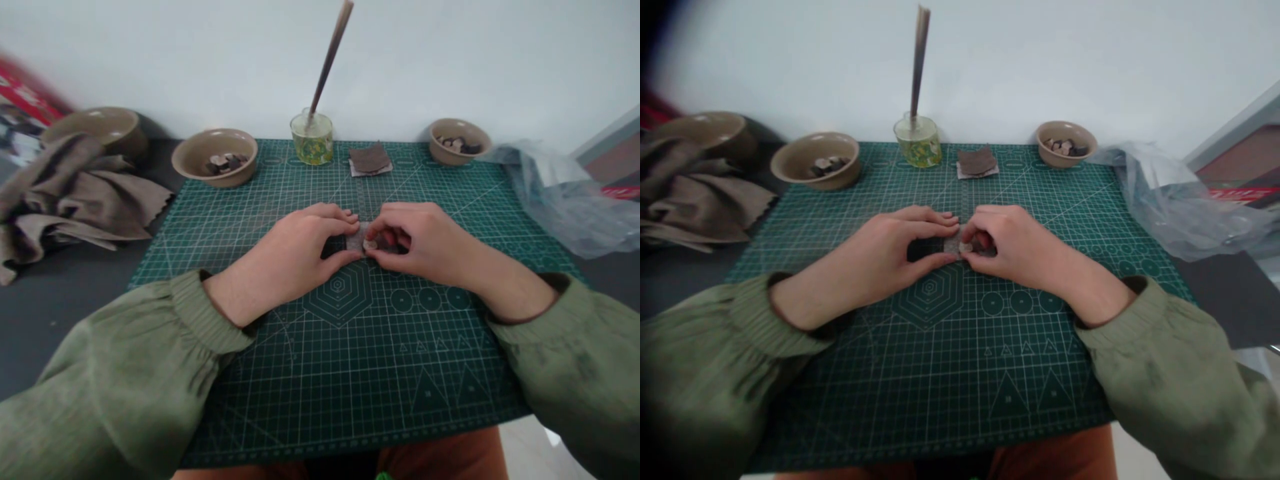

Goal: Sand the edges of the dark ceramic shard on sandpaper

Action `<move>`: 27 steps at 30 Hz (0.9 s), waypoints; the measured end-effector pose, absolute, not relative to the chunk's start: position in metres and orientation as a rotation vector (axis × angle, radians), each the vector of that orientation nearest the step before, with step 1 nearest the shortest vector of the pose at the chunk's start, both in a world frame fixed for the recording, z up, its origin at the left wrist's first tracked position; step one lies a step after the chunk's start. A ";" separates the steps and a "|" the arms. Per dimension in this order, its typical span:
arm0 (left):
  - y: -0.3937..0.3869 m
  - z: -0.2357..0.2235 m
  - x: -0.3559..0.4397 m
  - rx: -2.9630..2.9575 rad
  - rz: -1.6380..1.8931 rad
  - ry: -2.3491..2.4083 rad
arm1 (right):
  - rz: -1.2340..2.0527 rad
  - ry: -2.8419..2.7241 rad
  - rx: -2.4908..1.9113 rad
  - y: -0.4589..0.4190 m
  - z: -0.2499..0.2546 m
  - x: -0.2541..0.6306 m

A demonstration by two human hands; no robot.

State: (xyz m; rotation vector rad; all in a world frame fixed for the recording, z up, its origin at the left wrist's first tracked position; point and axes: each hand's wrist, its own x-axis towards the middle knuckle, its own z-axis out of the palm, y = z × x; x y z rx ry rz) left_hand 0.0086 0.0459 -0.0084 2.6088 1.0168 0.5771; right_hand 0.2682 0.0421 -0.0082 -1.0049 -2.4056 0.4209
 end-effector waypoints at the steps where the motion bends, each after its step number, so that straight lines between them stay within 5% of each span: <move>1: 0.046 -0.009 0.009 2.603 0.573 1.022 | 0.427 -2.398 -1.025 0.041 -0.008 0.268; 27: 0.051 -0.014 0.006 2.610 0.608 0.991 | 0.445 -2.367 -1.014 0.041 -0.009 0.264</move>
